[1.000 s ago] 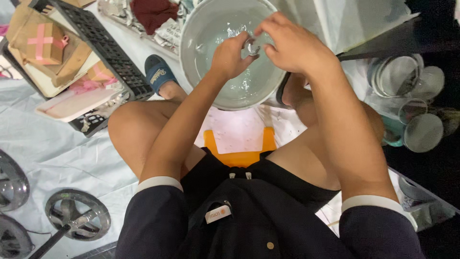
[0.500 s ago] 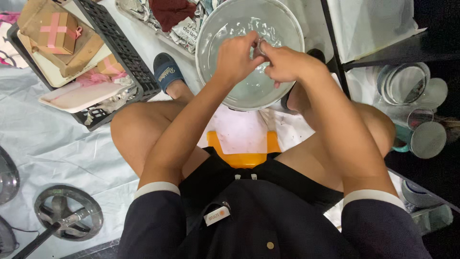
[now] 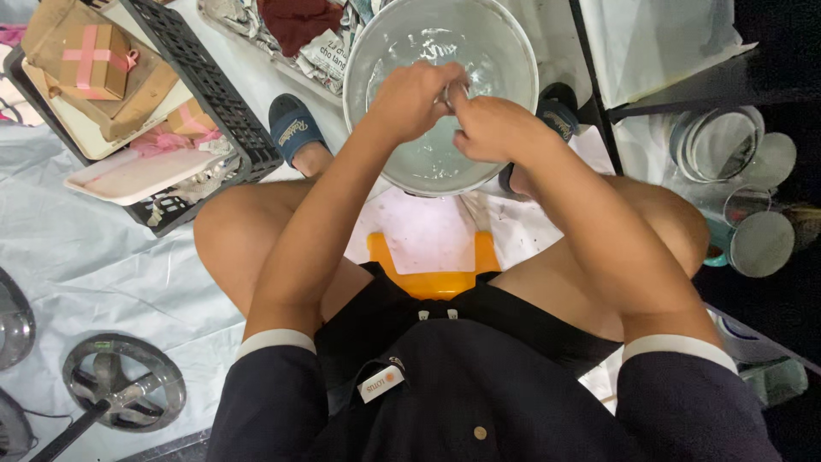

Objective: The person washes various glassware and a ceramic bowl in a white bucket of water. They scrub each item by hand, rinse it, and place it on a nearby shelf. The sequence includes multiple glasses and one bowl.

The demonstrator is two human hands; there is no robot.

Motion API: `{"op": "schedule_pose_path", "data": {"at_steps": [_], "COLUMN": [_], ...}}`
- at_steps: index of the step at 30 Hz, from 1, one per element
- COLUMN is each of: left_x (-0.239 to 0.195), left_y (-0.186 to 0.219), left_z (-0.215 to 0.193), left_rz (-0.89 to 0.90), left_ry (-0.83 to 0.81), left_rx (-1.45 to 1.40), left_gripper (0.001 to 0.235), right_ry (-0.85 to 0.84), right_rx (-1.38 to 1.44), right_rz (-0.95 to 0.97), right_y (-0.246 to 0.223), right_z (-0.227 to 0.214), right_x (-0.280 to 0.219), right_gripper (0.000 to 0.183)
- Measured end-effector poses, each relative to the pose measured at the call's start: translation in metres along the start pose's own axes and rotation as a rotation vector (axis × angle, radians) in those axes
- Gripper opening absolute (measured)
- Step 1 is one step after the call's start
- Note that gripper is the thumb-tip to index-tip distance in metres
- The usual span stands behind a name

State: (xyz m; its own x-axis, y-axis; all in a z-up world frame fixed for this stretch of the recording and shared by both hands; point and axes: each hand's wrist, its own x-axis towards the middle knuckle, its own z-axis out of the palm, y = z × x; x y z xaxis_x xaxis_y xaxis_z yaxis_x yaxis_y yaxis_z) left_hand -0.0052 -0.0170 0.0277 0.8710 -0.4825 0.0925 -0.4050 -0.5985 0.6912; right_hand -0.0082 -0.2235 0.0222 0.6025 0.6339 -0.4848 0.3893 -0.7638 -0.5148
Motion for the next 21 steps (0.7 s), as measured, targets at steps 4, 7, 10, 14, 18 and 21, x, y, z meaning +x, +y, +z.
{"op": "schedule_pose_path", "data": {"at_steps": [4,7,10,14,18,21], "left_x": [0.005,0.007,0.005,-0.002,-0.006,-0.005], "left_y": [0.01,0.017,0.019,0.011,0.008,0.011], "left_z": [-0.004,-0.002,0.0,-0.015,-0.031,-0.038], "left_rz": [0.039,0.025,-0.008,0.001,0.087,0.072], "left_ry": [0.125,0.217,0.213,0.012,-0.158,-0.216], "left_rx": [0.098,0.164,0.109,-0.053,-0.254,-0.178], "left_gripper": [0.036,0.035,0.037,0.038,0.039,0.035], "right_ry": [0.037,-0.171,-0.184,-0.085,0.012,0.204], "right_rx": [0.421,0.921,0.994,0.392,-0.138,-0.172], "right_rz": [-0.064,0.078,0.027,-0.019,-0.154,-0.331], "right_y": [0.005,0.003,-0.004,-0.012,-0.015,-0.019], "right_z": [-0.015,-0.026,-0.032,-0.039,-0.038,-0.037], "right_x": [0.004,0.004,0.001,-0.011,-0.018,-0.018], "right_gripper": [0.069,0.066,0.068,0.059,0.045,0.036]}}
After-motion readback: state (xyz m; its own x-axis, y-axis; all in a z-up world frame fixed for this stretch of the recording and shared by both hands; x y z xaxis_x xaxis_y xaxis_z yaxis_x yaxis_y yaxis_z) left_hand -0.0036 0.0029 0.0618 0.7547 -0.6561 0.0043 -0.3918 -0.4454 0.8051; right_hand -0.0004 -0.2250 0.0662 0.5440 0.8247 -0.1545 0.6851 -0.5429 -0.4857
